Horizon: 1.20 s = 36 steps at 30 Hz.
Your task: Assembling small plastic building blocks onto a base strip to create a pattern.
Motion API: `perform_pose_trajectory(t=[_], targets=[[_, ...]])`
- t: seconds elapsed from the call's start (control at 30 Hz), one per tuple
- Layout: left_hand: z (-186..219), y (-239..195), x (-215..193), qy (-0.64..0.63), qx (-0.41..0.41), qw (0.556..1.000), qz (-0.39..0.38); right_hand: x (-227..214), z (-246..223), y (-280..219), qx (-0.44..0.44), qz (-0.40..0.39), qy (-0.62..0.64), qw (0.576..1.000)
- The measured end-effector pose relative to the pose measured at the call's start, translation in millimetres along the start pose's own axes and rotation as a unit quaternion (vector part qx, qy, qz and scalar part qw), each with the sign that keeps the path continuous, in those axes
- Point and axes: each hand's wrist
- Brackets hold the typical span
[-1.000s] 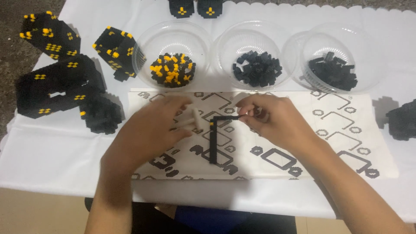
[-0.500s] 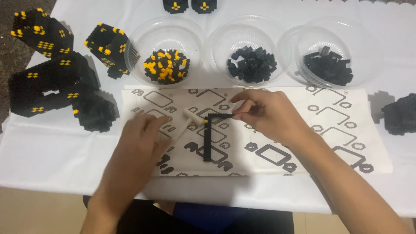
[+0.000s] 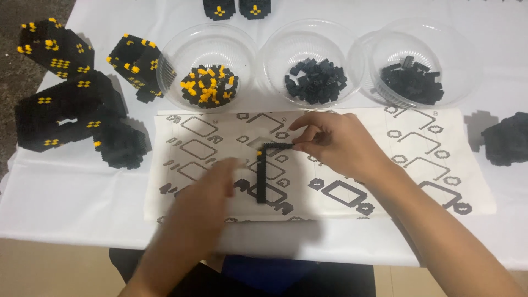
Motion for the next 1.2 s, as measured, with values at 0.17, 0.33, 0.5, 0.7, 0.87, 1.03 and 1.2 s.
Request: perform_pose_trajectory(t=[0.17,0.33,0.5,0.7,0.87,1.03,1.2], targets=[[13,3,24,0.026,0.025,0.999,-0.026,-1,-5,0,0.017,-0.002,-0.018,1.0],[-5,1,49,0.079,0.227,0.963,0.118,-2,-9,0,0.029,-0.015,-0.023,0.999],[1,-9,50,0.036,0.226,0.949,0.215,-2,-7,0,0.041,-0.011,-0.017,0.999],[8,-12,44,0.001,0.215,0.957,0.195,-3,-11,0,0.037,-0.009,-0.009,0.999],[-1,-5,54,0.141,0.199,0.962,0.125,-3,-9,0,0.027,-0.018,-0.02,0.999],[-3,-8,51,0.13,0.292,0.916,0.241,0,-4,1,0.047,-0.011,-0.006,0.999],[3,-8,44,0.13,0.282,0.924,0.222,-4,-14,-1,0.035,-0.014,-0.013,0.999]])
Point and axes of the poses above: each hand's wrist, its own y-axis towards the middle knuckle, its own x-axis out of the palm, z = x × y, and after that the axes turned 9 degrees about z, right-handed
